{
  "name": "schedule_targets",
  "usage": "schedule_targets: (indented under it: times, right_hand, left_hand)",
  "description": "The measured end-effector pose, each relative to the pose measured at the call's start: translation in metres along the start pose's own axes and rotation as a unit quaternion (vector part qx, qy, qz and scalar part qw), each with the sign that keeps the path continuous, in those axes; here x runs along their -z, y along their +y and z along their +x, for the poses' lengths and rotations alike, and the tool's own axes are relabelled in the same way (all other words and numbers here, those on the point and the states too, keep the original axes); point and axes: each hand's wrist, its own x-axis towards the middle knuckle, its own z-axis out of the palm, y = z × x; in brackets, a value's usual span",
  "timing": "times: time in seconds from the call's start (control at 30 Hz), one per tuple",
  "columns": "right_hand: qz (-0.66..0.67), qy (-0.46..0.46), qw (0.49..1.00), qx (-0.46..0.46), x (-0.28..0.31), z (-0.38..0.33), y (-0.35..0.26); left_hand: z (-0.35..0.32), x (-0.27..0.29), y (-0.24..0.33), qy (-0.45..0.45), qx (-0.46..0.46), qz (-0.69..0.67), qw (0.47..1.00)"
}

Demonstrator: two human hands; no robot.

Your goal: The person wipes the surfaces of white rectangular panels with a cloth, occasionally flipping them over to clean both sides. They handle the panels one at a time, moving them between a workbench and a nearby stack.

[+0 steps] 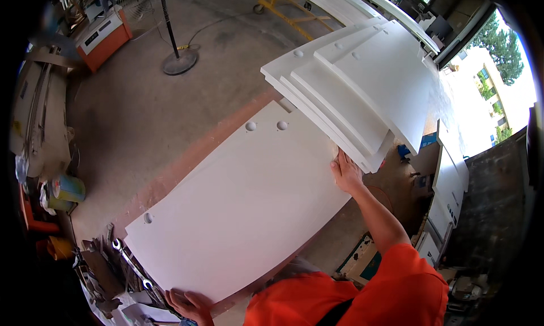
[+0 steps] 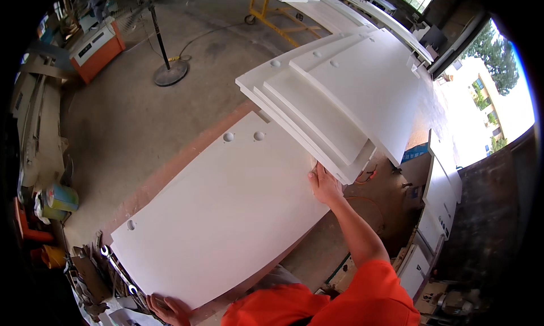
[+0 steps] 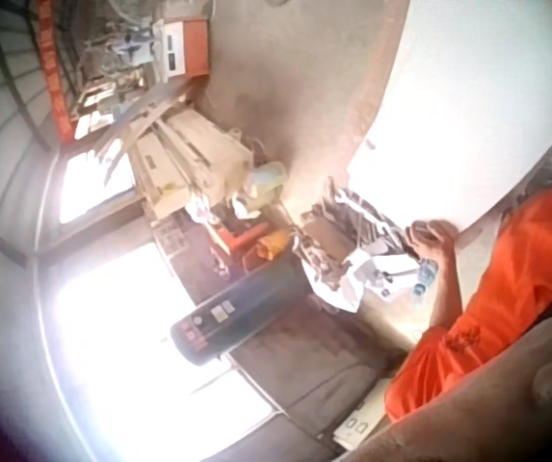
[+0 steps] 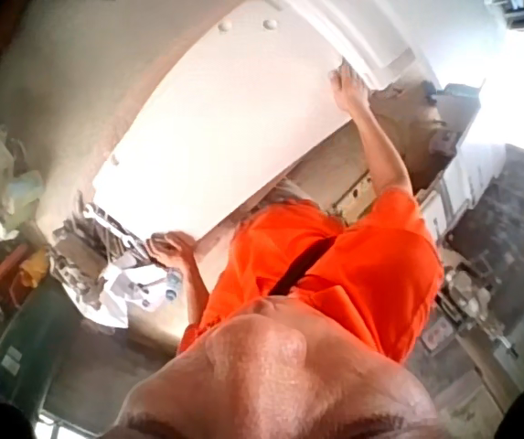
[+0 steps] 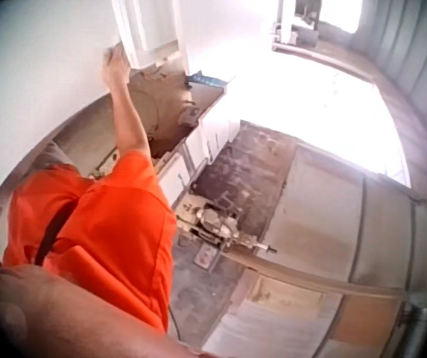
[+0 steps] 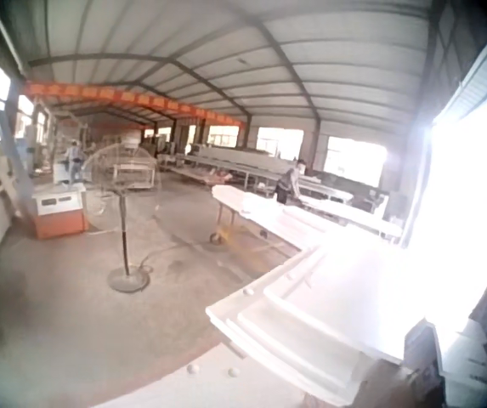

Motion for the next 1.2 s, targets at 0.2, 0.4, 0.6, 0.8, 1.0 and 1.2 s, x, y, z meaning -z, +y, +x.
schedule_targets:
  times: [0.2, 0.4, 0.6, 0.8, 1.0, 1.2]
  right_hand:
    - [-0.064, 0.055, 0.990, 0.109, -0.039, -0.137, -0.105]
    - [0.172, -0.032, 0.869, 0.463, -0.079, -0.289, -0.242]
    - [-0.045, 0.191, 0.980, 0.035, -0.017, -0.131, 0.002]
    - [-0.035, 0.171, 0.982, -0.067, -0.046, -0.141, -0.027]
    - [-0.001, 0.116, 0.983, 0.143, -0.040, -0.214, -0.102]
    - [-0.071, 0.125, 0.989, 0.041, -0.050, -0.208, -0.106]
  left_hand:
    - [0.002, -0.008, -0.011, -0.004, -0.032, -0.007, 0.999]
    - [0.001, -0.012, -0.024, 0.003, -0.057, -0.007, 0.998]
    - [-0.001, -0.014, -0.027, -0.003, -0.030, 0.000, 1.000]
    - [0.001, -0.014, -0.020, -0.008, -0.029, -0.014, 0.999]
    - [-0.004, -0.003, -0.022, -0.001, -0.017, -0.045, 0.999]
    - [0.002, -0.006, -0.033, -0.042, 0.114, -0.394, 0.911]
